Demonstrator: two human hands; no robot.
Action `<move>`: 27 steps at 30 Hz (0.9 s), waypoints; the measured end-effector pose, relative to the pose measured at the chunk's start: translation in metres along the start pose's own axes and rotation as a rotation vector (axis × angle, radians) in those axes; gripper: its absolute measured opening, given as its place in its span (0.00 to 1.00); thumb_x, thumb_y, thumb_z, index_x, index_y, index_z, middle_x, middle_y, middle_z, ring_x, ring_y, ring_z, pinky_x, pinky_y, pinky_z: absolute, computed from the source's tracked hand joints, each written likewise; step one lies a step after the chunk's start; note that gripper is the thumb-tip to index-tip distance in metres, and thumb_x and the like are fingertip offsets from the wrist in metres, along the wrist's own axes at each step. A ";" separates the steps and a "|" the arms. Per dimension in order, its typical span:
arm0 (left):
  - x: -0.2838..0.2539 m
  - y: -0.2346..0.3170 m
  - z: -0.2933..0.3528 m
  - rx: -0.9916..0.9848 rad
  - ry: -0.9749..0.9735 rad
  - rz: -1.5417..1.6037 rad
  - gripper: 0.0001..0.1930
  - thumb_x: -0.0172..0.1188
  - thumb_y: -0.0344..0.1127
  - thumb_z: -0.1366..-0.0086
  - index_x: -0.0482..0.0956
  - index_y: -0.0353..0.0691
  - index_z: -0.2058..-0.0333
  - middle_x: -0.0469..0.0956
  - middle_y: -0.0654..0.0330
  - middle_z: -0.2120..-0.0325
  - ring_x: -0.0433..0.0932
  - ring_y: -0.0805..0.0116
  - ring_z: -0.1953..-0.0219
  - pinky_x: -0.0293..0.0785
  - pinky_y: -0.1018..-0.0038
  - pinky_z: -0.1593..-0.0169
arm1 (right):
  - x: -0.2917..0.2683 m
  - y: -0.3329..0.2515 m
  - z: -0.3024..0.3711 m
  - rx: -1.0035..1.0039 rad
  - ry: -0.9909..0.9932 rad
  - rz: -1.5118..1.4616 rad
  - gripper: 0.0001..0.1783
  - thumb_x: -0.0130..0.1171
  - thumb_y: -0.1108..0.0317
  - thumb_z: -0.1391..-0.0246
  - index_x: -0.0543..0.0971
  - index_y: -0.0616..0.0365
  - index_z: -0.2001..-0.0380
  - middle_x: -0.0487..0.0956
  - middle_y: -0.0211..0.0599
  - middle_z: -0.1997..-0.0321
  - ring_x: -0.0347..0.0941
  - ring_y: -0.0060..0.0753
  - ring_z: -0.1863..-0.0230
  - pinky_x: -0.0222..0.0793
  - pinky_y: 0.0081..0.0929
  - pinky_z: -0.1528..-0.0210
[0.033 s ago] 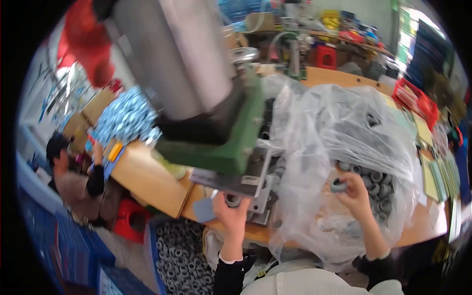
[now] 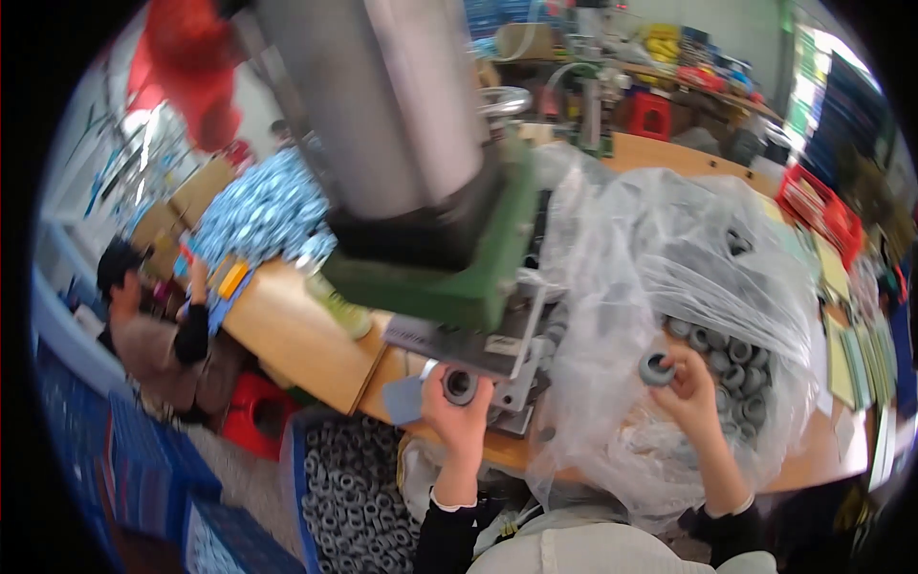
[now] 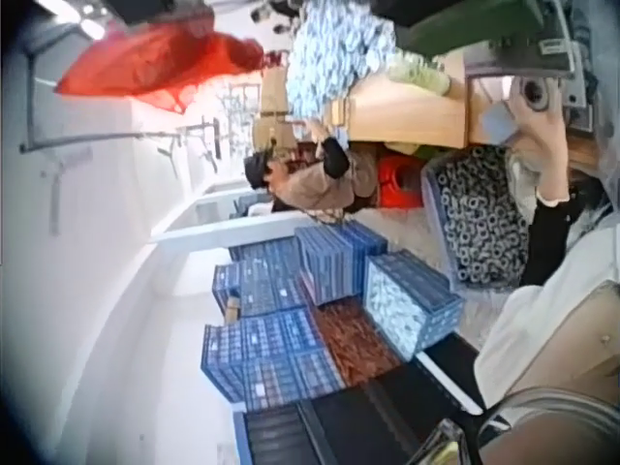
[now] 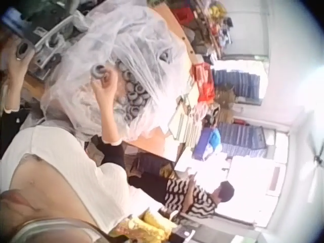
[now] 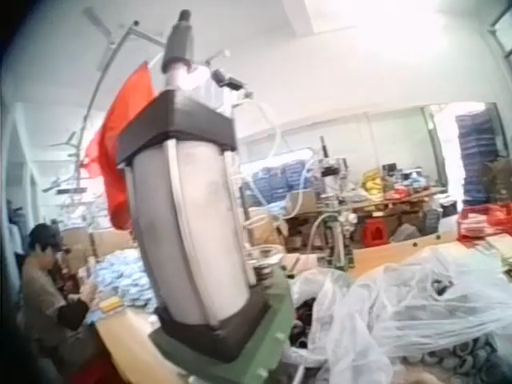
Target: The recorder uses a pneumatic press to process circular grey plastic/rubber components, taking items from a large bag, placing them in the press, and then depositing them into a collection bin.
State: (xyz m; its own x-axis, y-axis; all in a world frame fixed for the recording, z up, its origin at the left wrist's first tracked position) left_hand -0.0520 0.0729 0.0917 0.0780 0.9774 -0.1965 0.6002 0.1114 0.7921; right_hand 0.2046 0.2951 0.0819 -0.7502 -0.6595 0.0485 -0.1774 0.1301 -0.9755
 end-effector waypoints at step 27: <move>-0.036 -0.145 -0.016 0.088 -0.484 -0.596 0.11 0.49 0.32 0.37 0.76 0.35 0.61 0.75 0.43 0.58 0.68 0.44 0.47 0.56 0.47 0.43 | -0.024 0.021 0.008 -0.074 0.309 1.134 0.30 0.66 0.69 0.61 0.71 0.60 0.50 0.73 0.49 0.53 0.68 0.51 0.49 0.64 0.39 0.48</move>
State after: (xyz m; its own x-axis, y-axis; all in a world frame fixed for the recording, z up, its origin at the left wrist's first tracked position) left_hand -0.1544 0.0243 -0.0069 0.0489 0.5670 -0.8223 0.7091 0.5601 0.4284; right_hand 0.2244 0.3077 0.0582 -0.6237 0.0671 -0.7788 0.6614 0.5763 -0.4800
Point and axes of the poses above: each hand's wrist, its own z-axis away from the middle knuckle, its own x-axis out of the palm, y = z × x, the point moved 6 cm from there along -z, towards the middle knuckle
